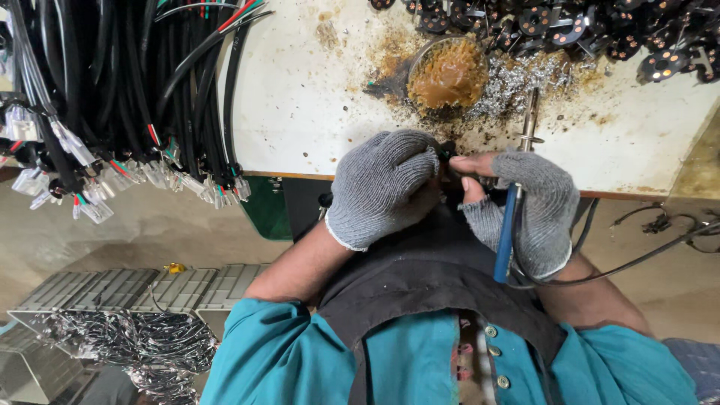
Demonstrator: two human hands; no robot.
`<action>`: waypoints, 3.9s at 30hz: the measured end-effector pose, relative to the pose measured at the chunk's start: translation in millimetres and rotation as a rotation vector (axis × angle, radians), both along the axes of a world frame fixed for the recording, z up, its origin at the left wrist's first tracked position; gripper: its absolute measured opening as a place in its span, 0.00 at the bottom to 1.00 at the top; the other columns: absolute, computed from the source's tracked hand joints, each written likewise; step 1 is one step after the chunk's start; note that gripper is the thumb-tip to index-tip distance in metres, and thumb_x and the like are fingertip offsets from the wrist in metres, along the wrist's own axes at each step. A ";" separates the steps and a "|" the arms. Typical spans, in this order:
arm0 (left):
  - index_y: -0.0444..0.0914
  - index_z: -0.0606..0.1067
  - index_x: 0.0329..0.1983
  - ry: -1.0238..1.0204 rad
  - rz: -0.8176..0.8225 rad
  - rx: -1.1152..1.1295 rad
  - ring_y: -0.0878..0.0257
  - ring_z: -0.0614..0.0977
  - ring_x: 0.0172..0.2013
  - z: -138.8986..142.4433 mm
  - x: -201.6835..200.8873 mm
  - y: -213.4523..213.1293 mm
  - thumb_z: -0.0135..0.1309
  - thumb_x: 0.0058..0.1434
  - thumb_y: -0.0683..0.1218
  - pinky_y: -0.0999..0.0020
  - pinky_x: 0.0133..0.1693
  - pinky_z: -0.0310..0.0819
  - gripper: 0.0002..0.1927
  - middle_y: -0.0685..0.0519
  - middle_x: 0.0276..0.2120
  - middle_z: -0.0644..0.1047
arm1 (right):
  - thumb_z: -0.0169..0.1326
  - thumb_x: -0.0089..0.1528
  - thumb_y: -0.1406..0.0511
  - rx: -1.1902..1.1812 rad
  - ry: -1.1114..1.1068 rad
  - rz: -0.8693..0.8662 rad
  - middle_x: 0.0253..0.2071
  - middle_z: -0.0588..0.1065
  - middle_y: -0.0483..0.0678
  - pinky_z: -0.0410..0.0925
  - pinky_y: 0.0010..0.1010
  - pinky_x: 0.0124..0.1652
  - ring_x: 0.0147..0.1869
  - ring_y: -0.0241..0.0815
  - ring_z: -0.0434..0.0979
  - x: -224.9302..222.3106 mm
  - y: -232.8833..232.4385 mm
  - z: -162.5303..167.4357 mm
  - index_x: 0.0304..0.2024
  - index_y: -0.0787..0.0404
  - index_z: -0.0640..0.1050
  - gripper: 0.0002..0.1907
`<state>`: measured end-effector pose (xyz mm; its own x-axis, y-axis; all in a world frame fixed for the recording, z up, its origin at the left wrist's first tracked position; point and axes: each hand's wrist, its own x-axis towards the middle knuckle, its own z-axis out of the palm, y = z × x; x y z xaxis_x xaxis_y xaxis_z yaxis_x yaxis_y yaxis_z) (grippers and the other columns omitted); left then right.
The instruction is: The person sits at a workbench and solders the ends of red and green wires from a bundle of cable assemblies, dipping them into a container of flux and applying a soldering iron to tin the wire tips, then sets the finished cable aside and picks up the next one.
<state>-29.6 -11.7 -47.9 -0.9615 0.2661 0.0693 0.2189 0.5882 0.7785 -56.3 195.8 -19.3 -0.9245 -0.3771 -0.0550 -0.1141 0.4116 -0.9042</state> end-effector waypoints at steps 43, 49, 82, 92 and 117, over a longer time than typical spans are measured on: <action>0.40 0.76 0.44 0.065 0.039 -0.035 0.47 0.82 0.42 -1.8 1.7 4.5 0.65 0.56 0.44 0.54 0.40 0.77 0.14 0.47 0.46 0.78 | 0.58 0.73 0.70 -0.110 0.120 -0.063 0.46 0.79 0.53 0.73 0.33 0.51 0.49 0.47 0.82 8.6 9.2 -25.3 0.57 0.56 0.60 0.19; 0.41 0.75 0.42 0.044 0.026 -0.033 0.48 0.81 0.40 -1.4 0.5 3.8 0.64 0.56 0.44 0.54 0.38 0.76 0.12 0.48 0.46 0.78 | 0.60 0.69 0.57 -0.247 -0.099 -0.076 0.40 0.80 0.45 0.71 0.30 0.42 0.39 0.41 0.81 13.4 19.0 -22.0 0.42 0.61 0.74 0.14; 0.42 0.76 0.43 -0.019 0.005 -0.071 0.49 0.81 0.42 -1.6 0.6 3.7 0.64 0.54 0.47 0.55 0.39 0.76 0.14 0.49 0.46 0.78 | 0.65 0.55 0.60 0.148 0.479 0.334 0.24 0.72 0.46 0.68 0.44 0.31 0.29 0.50 0.74 20.4 55.3 -42.4 0.38 0.56 0.83 0.11; 0.41 0.76 0.43 0.009 0.000 -0.060 0.48 0.81 0.42 -1.6 0.9 2.8 0.63 0.55 0.46 0.54 0.39 0.76 0.14 0.49 0.47 0.78 | 0.62 0.63 0.59 0.143 0.099 -0.085 0.38 0.77 0.53 0.70 0.33 0.38 0.40 0.47 0.80 38.3 45.3 -39.2 0.46 0.60 0.82 0.13; 0.42 0.76 0.41 0.065 0.060 -0.043 0.50 0.82 0.41 5.5 -5.0 6.9 0.65 0.55 0.43 0.56 0.39 0.77 0.12 0.50 0.45 0.78 | 0.62 0.66 0.67 0.213 0.083 -0.124 0.41 0.84 0.49 0.71 0.31 0.42 0.42 0.41 0.83 7.0 6.2 -11.9 0.39 0.62 0.82 0.03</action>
<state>-34.6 -4.8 -42.5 -0.9696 0.2121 0.1217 0.2313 0.6342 0.7378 -49.3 202.0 -31.3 -0.9677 -0.2486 -0.0426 -0.1214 0.6069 -0.7855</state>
